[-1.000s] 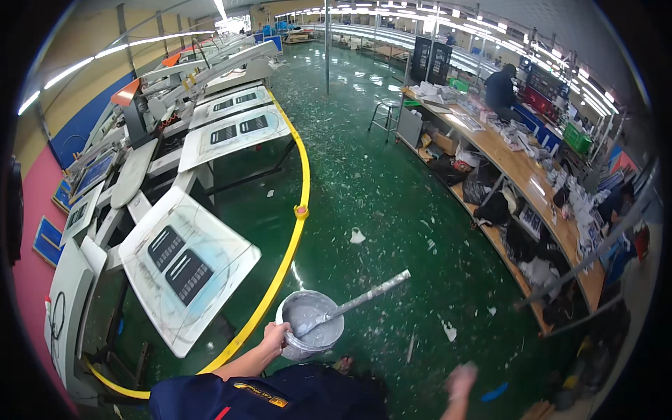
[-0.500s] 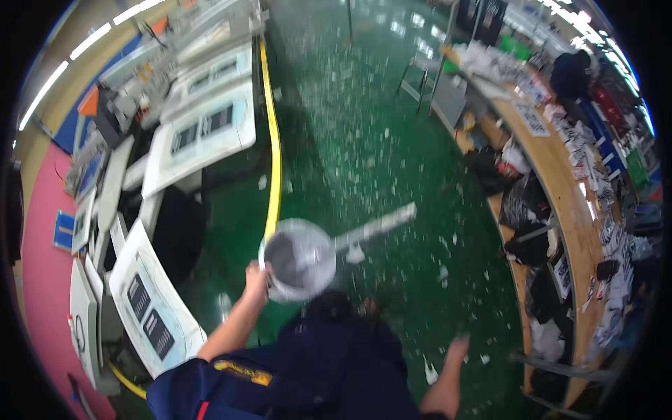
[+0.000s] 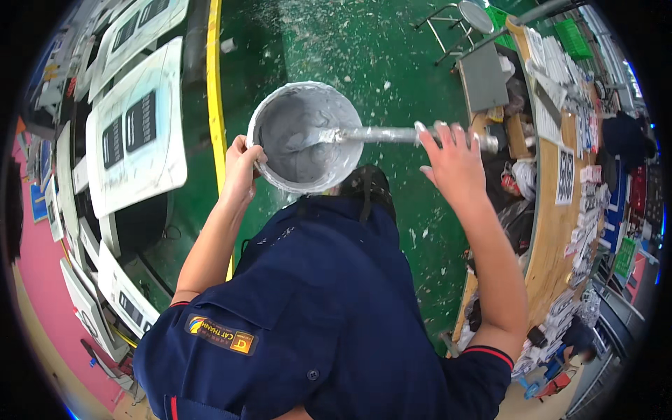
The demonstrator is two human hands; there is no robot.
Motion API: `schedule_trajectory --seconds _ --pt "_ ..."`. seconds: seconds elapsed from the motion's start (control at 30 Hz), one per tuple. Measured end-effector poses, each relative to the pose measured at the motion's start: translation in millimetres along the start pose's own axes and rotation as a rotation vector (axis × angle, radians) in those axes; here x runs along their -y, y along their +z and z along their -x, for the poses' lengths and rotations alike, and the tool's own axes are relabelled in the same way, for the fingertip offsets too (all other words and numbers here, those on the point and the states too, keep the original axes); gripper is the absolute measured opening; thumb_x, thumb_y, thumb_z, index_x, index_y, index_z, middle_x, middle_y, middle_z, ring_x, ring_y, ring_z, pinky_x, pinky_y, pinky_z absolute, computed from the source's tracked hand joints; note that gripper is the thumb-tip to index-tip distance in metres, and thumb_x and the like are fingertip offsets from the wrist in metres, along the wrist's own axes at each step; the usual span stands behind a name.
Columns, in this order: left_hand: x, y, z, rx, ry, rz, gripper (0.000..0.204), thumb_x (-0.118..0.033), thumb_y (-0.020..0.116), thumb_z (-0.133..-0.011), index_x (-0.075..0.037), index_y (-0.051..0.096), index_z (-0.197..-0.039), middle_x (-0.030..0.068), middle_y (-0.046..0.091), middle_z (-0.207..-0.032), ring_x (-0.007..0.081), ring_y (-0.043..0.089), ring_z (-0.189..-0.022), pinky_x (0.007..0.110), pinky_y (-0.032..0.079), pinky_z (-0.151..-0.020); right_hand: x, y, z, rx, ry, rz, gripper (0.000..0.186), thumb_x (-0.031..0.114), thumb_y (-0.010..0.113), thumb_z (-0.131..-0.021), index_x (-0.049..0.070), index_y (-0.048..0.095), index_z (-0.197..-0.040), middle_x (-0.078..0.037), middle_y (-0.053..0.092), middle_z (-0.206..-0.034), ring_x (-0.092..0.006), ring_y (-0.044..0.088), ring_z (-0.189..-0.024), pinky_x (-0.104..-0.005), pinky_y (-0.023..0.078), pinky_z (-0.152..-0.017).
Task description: Mix white and gray paint or ink using a spatula in a print shop environment.
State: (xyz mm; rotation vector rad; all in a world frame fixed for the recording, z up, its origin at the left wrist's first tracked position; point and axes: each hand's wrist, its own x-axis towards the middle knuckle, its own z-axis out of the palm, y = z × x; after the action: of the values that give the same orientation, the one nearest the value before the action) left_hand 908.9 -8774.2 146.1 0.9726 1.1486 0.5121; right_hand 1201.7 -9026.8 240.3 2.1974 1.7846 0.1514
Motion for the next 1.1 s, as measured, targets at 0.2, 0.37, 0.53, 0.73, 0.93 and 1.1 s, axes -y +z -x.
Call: schedule_trajectory --seconds 0.2,0.37,0.53,0.73,0.93,1.1 --pt "-130.7 151.6 -276.9 0.041 0.014 -0.128 0.023 -0.003 0.067 -0.069 -0.001 0.055 -0.089 0.0020 0.053 -0.076 0.0115 0.050 -0.065 0.028 0.040 -0.058 -215.4 18.6 -270.8 -0.106 -0.233 0.091 0.026 0.023 0.064 -0.092 0.018 0.070 -0.117 -0.001 0.062 -0.095 -0.0191 0.062 -0.082 -0.0358 0.049 -0.064" --pt "-249.6 245.9 -484.6 -0.122 -0.008 -0.022 0.025 -0.005 0.069 -0.067 -0.002 0.055 -0.088 0.0027 0.054 -0.076 0.0119 0.050 -0.065 0.028 0.039 -0.057 -411.7 -93.6 -567.8 -0.175 -0.494 0.218 0.029 0.017 0.065 -0.086 0.016 0.069 -0.115 -0.002 0.062 -0.101 -0.0213 0.062 -0.081 -0.0365 0.048 -0.067" --pt "-418.8 338.0 -697.5 -0.209 0.141 0.048 0.023 -0.003 0.066 -0.068 -0.006 0.052 -0.085 -0.0008 0.049 -0.074 0.0089 0.044 -0.064 0.025 0.034 -0.057 -547.2 -140.9 -869.1 -0.238 -0.573 0.366 0.029 0.020 0.066 -0.090 0.011 0.067 -0.118 -0.007 0.063 -0.105 -0.0233 0.064 -0.086 -0.0388 0.050 -0.068" --pt "-575.3 417.0 -1014.0 -0.232 0.275 -0.081 0.034 -0.011 0.070 -0.067 0.003 0.062 -0.096 0.0071 0.064 -0.085 0.0148 0.057 -0.076 0.030 0.048 -0.070 -649.5 -52.9 -1175.8 0.502 -0.165 0.078 0.034 0.036 0.059 -0.102 0.010 0.061 -0.124 -0.018 0.066 -0.093 -0.0366 0.067 -0.085 -0.0467 0.055 -0.072" --pt "-762.9 530.0 -1305.2 -0.119 0.290 -0.202 0.030 -0.015 0.071 -0.067 0.001 0.061 -0.091 0.0059 0.063 -0.083 0.0147 0.057 -0.076 0.030 0.048 -0.072 -794.3 37.0 -1373.4 0.703 0.032 -0.901 0.021 0.021 0.062 -0.100 0.004 0.068 -0.109 -0.023 0.067 -0.084 -0.0332 0.064 -0.072 -0.0435 0.051 -0.070" --pt "-888.8 601.2 -1546.8 -0.094 0.294 -0.252 0.031 -0.010 0.069 -0.069 0.002 0.063 -0.097 0.0051 0.065 -0.086 0.0125 0.058 -0.078 0.029 0.048 -0.073 -861.9 89.8 -1601.6 1.020 0.411 -1.484 0.024 0.026 0.055 -0.107 0.005 0.065 -0.115 -0.002 0.058 -0.072 -0.0078 0.050 -0.059 -0.0278 0.045 -0.053"
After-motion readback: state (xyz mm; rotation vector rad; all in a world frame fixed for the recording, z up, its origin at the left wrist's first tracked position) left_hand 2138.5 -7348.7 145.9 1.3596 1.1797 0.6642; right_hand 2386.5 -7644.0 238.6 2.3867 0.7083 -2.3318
